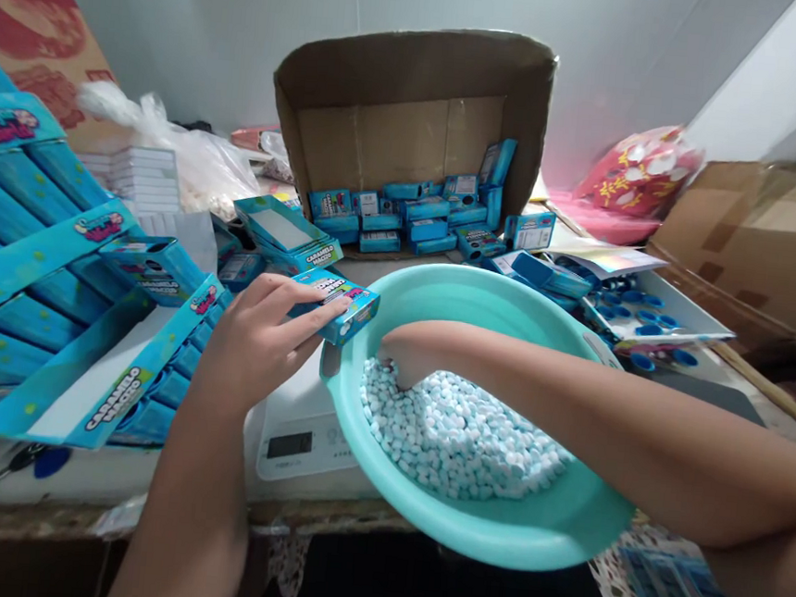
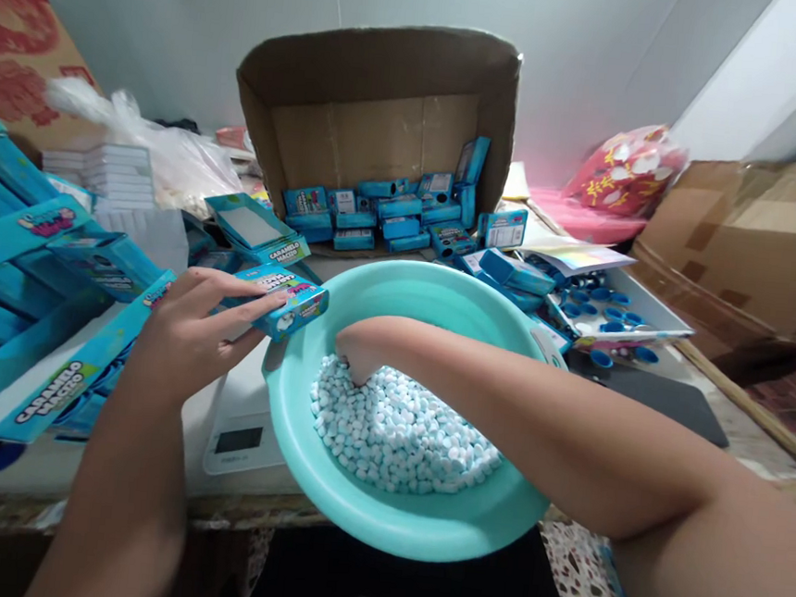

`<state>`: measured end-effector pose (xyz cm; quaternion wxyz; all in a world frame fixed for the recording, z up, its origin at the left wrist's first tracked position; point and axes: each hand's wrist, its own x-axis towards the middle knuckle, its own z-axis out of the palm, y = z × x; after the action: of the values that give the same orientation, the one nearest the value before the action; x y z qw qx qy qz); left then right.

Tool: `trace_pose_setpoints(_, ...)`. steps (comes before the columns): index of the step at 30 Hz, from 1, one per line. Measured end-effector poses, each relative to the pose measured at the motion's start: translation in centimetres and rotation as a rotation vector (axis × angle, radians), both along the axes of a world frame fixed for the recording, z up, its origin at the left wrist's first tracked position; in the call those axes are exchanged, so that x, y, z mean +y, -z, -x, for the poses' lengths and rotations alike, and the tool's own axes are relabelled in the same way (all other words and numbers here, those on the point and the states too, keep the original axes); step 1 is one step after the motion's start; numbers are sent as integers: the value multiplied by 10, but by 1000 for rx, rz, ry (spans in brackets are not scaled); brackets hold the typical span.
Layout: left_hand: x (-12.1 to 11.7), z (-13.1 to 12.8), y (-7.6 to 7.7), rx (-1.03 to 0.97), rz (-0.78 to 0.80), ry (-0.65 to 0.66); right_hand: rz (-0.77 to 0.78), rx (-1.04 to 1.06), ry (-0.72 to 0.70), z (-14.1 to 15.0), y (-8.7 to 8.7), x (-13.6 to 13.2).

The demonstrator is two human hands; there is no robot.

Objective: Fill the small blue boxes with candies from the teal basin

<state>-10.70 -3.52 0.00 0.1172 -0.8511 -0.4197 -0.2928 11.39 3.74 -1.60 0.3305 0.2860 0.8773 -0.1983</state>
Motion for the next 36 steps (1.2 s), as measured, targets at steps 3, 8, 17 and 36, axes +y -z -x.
trace_pose_setpoints(3,-2,0,-2,-120,-14,38,-7,-3,21,0,-3,-2)
trace_pose_setpoints(8,-8,-4,-9,-283,93,-39,3,5,39,-1,-7,-4)
trace_pose_setpoints(17,1,48,-1,-587,897,-305,1,-1,28,0,-3,-2)
trace_pose_setpoints(36,6,41,1,-1011,711,-24,-2,-2,75,-2,-4,-6)
